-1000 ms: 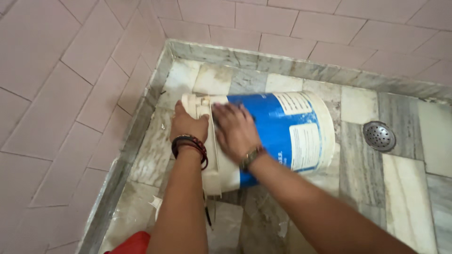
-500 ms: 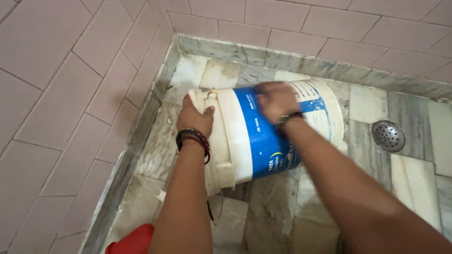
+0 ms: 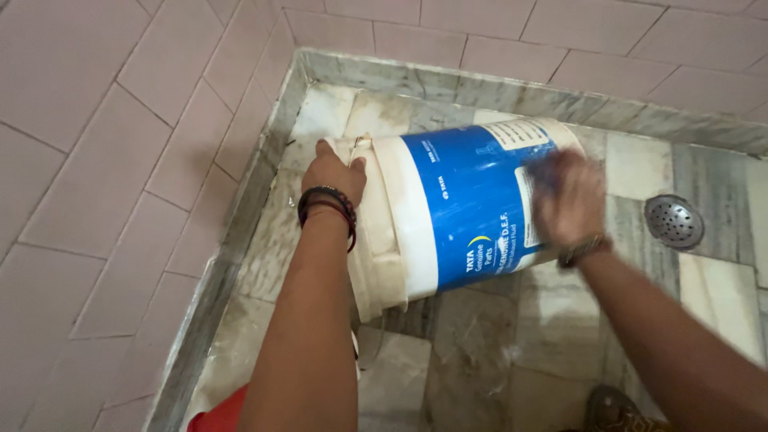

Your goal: The person cleans a plastic bucket by wiping its rim, outer sides, and bottom with a cloth.

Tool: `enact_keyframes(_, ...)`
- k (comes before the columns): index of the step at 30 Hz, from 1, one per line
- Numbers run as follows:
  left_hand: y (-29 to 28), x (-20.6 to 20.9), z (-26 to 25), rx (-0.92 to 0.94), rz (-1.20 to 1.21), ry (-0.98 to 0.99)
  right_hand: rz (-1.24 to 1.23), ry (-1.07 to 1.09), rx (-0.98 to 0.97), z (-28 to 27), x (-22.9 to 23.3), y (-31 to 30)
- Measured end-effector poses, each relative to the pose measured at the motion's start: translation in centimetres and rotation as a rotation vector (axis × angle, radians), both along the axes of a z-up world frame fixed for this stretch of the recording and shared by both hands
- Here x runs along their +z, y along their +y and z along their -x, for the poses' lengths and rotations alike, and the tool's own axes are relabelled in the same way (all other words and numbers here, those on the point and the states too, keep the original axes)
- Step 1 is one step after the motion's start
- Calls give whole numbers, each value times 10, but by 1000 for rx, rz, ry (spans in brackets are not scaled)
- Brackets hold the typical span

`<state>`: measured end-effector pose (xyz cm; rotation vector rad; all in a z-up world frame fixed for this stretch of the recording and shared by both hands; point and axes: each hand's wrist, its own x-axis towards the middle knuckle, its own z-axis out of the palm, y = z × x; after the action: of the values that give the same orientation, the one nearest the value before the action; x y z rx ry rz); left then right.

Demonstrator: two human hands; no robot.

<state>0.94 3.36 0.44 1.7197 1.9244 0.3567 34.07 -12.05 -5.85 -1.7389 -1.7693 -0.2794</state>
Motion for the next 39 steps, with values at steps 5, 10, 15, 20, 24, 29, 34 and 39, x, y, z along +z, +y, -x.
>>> enact_keyframes(5, 0, 6, -5, 14, -28, -6, 214, 271, 9, 58, 26, 84)
enact_keyframes(10, -9, 16, 1, 40, 39, 27, -104, 31, 256, 188, 51, 51)
enact_keyframes(15, -8, 10, 2, -6, 12, 24, 204, 313, 88, 51, 45, 52)
enact_keyframes(20, -8, -3, -1, 17, -53, 23, 190, -81, -145, 1, 26, 66)
enact_keyframes(24, -6, -8, 1, 28, -72, 4, 305, 171, 73, 92, 31, 99)
enact_keyframes(29, -3, -9, -1, 60, -75, -66, 227, 74, 255, 181, 47, 60)
enact_keyframes(34, 2, -12, -5, 62, -43, -48, 215, 0, 289, 190, 38, -38)
enact_keyframes(39, -7, -16, 1, 4, -71, -24, 227, -59, 281, 183, 38, -9)
